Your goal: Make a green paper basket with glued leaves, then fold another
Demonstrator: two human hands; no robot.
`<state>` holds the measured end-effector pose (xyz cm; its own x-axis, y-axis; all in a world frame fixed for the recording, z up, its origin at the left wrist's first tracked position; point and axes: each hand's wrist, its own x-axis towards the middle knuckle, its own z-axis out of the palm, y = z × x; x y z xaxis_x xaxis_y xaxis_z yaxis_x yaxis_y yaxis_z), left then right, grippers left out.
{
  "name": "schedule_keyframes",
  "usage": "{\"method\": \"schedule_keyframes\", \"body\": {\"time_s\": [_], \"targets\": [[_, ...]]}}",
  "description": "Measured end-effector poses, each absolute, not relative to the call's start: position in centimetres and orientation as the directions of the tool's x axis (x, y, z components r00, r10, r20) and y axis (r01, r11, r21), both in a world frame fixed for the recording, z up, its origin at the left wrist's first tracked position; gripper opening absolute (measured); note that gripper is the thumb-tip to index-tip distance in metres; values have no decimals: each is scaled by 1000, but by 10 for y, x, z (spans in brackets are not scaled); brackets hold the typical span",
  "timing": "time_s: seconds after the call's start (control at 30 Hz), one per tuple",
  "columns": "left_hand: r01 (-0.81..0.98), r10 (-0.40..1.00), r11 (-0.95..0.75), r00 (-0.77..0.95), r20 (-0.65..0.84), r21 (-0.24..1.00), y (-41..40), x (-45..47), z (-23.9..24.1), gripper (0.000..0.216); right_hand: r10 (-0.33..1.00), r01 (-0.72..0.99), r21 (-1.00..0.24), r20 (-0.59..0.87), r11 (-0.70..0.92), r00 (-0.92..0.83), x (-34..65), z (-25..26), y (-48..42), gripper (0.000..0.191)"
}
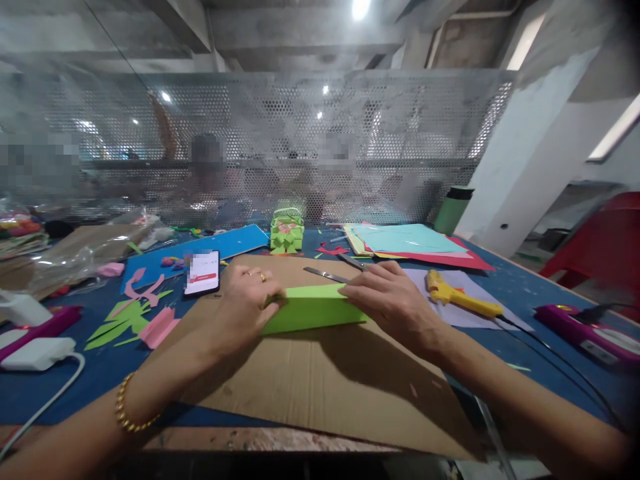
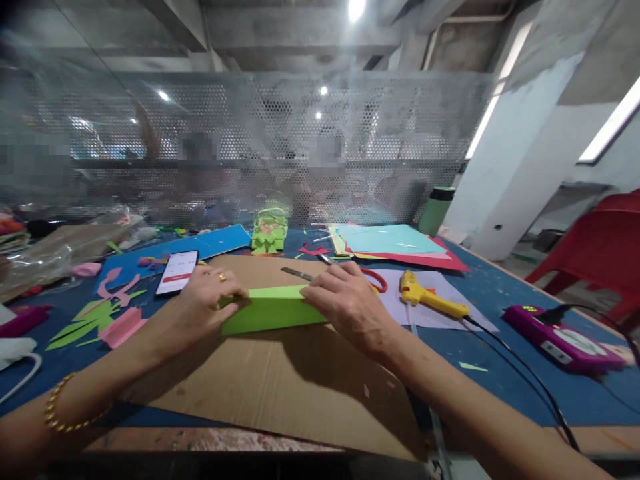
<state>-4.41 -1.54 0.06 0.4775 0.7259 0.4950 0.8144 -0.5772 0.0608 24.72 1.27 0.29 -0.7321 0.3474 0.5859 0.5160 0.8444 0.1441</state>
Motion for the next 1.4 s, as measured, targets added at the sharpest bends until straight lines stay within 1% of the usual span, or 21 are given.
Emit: {"method": "schedule_keyframes", "body": {"time_s": [0.03,0.07,0.13,0.2,0.27,0.37,0.43,0.57,0.67,0.7,0.77,0.83,0.87,0.9,0.97,1.07,1.13,1.27,1.4], "targets": [[795,704,-605,504,501,50,-24,-44,0,15,326,472,114,582,874,-745,251,2,6,18],[773,677,-633,531,509,36,-33,-44,-2,17,326,427,48,572,903,-753,255,0,0,18],[726,620,-687,575,533,16,-50,-43,-10,21,360,344,-132,529,930,-769,264,-6,-13,21],[668,572,-742,599,559,44,-63,-45,-20,24,396,290,-285,464,914,-792,270,-12,-27,27],[619,571,-777,613,546,117,-71,-47,-29,25,432,273,-387,420,881,-798,273,-18,-38,30],[590,639,-763,627,446,263,-78,-51,-35,24,545,335,-509,347,793,-763,272,-25,-51,26],[582,681,-732,630,373,353,-79,-53,-34,25,617,375,-587,286,718,-733,268,-27,-54,24],[605,779,-614,567,267,507,-75,-56,-32,22,684,395,-697,189,599,-705,265,-26,-50,26],[627,848,-508,483,217,590,-69,-58,-36,22,729,439,-723,130,534,-672,266,-26,-45,33],[645,880,-460,425,214,610,-67,-58,-39,23,747,459,-725,114,513,-655,266,-26,-43,34],[699,939,-343,248,236,628,-63,-57,-47,24,789,514,-709,97,482,-607,266,-28,-39,37],[744,956,-248,83,283,620,-60,-55,-54,27,847,607,-654,98,451,-523,265,-32,-35,31],[759,951,-230,43,305,609,-59,-54,-57,29,874,657,-618,107,432,-475,264,-34,-33,26],[771,946,-229,34,322,594,-59,-52,-60,31,895,700,-582,117,413,-431,262,-36,-32,23],[792,932,-268,70,355,548,-61,-50,-62,34,913,750,-533,130,393,-386,259,-39,-30,27],[825,907,-340,161,390,451,-63,-49,-64,36,921,778,-498,137,383,-365,256,-42,-29,29],[845,904,-348,189,382,405,-63,-51,-65,37,929,799,-479,134,365,-344,255,-44,-28,29],[878,918,-304,167,360,368,-61,-54,-73,40,950,846,-436,94,308,-297,256,-47,-27,31],[879,920,-281,132,369,384,-59,-56,-80,42,947,844,-431,126,320,-295,259,-53,-24,28]]}}
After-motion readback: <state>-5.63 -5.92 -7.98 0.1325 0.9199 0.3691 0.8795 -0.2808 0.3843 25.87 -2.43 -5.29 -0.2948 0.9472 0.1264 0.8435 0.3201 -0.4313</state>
